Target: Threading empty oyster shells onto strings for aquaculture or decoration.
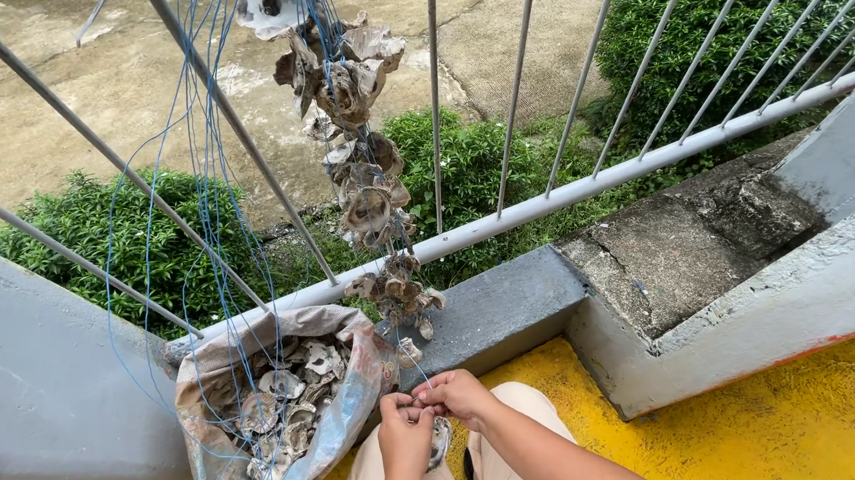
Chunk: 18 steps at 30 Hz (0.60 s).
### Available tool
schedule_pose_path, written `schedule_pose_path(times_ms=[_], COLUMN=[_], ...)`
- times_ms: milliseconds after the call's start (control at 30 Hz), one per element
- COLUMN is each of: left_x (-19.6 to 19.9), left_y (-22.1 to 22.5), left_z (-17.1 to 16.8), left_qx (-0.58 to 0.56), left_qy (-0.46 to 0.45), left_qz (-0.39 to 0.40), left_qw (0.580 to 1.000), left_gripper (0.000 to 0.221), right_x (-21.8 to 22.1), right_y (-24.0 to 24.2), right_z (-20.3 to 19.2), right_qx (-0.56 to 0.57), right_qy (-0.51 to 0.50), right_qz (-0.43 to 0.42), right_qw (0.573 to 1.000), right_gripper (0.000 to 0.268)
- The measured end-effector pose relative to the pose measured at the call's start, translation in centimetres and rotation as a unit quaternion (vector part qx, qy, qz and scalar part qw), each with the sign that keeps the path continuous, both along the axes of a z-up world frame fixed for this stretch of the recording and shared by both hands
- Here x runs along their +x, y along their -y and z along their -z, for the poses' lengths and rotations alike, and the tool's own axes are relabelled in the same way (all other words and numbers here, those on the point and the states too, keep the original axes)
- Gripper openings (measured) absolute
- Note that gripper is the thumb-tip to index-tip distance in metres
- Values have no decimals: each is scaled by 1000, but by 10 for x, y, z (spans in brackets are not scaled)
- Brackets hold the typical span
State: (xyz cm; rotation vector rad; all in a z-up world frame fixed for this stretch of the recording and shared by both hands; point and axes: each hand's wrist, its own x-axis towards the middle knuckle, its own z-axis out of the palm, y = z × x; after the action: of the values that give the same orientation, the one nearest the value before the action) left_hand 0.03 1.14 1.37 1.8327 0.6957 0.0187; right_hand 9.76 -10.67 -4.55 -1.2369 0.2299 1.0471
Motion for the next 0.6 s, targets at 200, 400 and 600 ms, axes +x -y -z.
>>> schedule_pose_path(times_ms=[200, 400, 600], left_x=[5, 11, 12], left_y=[-19, -29, -35], left_z=[69, 80, 77], left_qx=[-125, -341, -353], left_qy=[-19, 35, 29], left_qz=[-65, -107, -109], left_qw=[990, 933, 929], left_gripper=[42, 71, 74], right_x=[14, 23, 16], right_y=[4, 1, -2], right_z=[-2, 14, -3], right_qx=[62, 148, 164], right_qy=[-49, -39, -38], right_qz=[-5, -1, 61], right_qw=[997, 988, 984], right_gripper=[13, 15, 16])
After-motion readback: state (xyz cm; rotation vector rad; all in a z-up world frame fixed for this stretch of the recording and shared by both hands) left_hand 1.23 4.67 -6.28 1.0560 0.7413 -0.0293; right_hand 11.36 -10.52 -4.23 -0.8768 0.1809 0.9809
